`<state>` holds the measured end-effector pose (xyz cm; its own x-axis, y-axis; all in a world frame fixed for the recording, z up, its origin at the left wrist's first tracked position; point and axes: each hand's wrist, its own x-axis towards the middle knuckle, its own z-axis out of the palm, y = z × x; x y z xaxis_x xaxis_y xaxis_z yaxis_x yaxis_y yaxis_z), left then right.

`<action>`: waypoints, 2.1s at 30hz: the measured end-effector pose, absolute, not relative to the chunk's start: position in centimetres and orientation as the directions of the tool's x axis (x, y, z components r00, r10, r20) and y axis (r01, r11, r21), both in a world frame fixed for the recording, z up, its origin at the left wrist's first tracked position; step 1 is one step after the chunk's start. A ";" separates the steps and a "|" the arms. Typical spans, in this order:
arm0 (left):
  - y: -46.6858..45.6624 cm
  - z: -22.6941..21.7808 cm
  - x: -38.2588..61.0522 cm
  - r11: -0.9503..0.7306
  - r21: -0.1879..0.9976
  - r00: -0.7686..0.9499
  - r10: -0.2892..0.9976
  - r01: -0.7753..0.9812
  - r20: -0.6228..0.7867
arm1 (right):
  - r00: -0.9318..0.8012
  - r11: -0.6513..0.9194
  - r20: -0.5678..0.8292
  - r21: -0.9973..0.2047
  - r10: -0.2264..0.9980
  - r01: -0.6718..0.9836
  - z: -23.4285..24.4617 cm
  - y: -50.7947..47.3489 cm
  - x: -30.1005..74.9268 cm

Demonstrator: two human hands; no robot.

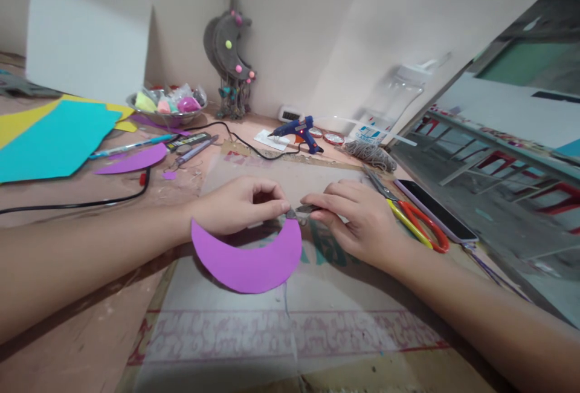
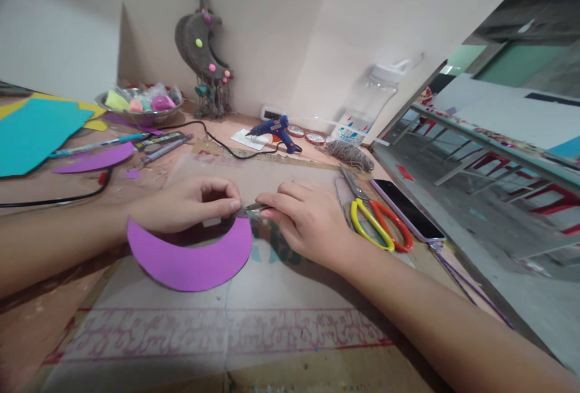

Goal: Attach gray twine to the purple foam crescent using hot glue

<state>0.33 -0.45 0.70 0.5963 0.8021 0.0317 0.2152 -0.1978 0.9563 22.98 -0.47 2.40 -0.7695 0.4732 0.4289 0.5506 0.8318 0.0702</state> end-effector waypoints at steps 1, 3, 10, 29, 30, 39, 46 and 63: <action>-0.5 0.7 0.3 -0.194 0.957 0.595 0.803 0.214 0.030 | -0.769 0.831 0.424 0.064 0.478 0.552 2.4 -0.5 23.0; -0.5 0.8 0.3 -0.196 0.957 0.593 0.805 0.214 0.032 | -0.772 0.833 0.421 0.063 0.476 0.549 2.4 -0.5 22.9; -0.6 0.9 0.4 -0.198 0.954 0.592 0.805 0.224 0.028 | -0.779 0.837 0.413 0.066 0.472 0.543 2.3 -0.5 22.9; -0.7 0.7 0.4 -0.174 0.965 0.607 0.794 0.198 0.018 | -0.805 0.838 0.396 0.138 0.442 0.528 2.0 -0.3 22.8; -0.7 0.7 0.4 -0.173 0.966 0.609 0.793 0.193 0.020 | -0.805 0.838 0.398 0.141 0.440 0.528 2.0 -0.3 22.8; -0.6 0.7 0.3 -0.204 0.953 0.605 0.796 0.225 0.027 | -0.775 0.831 0.412 0.070 0.480 0.552 2.0 -0.5 22.9; -0.6 0.8 0.3 -0.221 0.945 0.594 0.804 0.241 0.037 | -0.772 0.828 0.394 0.045 0.499 0.559 2.0 -0.5 22.8; -0.6 0.8 0.3 -0.193 0.956 0.599 0.801 0.220 0.024 | -0.754 0.815 0.360 -0.033 0.549 0.578 1.9 -0.6 22.7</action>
